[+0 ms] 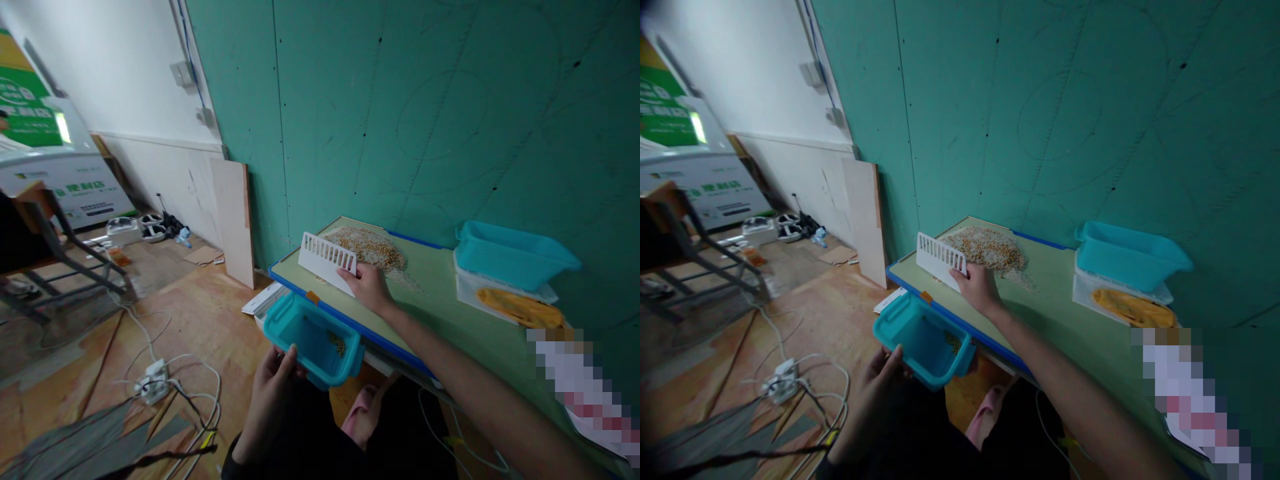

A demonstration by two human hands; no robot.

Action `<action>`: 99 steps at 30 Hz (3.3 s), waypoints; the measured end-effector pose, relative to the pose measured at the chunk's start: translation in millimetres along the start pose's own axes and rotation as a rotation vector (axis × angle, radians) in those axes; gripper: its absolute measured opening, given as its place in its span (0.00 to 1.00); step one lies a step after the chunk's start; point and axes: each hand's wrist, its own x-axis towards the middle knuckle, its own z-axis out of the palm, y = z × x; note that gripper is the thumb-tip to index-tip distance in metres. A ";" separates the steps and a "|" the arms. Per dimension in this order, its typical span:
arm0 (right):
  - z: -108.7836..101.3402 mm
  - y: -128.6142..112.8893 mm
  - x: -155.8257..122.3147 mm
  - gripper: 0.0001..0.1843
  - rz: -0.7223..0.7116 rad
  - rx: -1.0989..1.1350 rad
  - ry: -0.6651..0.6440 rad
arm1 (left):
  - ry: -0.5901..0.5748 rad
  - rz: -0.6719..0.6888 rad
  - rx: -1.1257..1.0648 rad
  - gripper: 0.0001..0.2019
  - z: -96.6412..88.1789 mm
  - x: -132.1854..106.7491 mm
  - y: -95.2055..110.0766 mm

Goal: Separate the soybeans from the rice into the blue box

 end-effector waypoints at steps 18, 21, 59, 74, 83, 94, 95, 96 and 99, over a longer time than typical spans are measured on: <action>3.9 1.7 2.4 0.17 0.003 0.024 -0.028 | 0.002 -0.028 -0.049 0.13 -1.2 2.7 -0.7; 4.5 1.7 2.2 0.18 -0.002 0.024 -0.031 | -0.002 -0.015 -0.042 0.13 -4.3 3.2 -2.5; 6.0 -5.7 -0.1 0.17 -0.056 0.087 -0.071 | 0.017 0.001 -0.062 0.12 -7.7 4.9 -1.2; 9.2 -4.1 -1.5 0.15 -0.082 0.159 -0.134 | 0.031 0.000 -0.033 0.13 -13.9 6.9 8.5; 9.8 -3.5 -3.1 0.15 -0.100 0.183 -0.126 | 0.018 0.006 -0.060 0.13 -15.3 7.6 4.9; 8.5 -6.5 -4.3 0.12 -0.087 0.200 -0.106 | 0.022 0.011 -0.044 0.13 -15.6 7.2 5.5; 8.4 -7.0 -4.5 0.12 -0.086 0.201 -0.103 | 0.025 0.010 -0.046 0.13 -15.4 7.3 5.3; 8.2 -7.6 -4.7 0.12 -0.086 0.200 -0.103 | 0.027 0.012 -0.049 0.13 -15.3 7.6 5.0; 6.9 -9.3 -4.9 0.12 -0.088 0.191 -0.111 | 0.024 0.022 -0.044 0.12 -15.7 8.6 3.3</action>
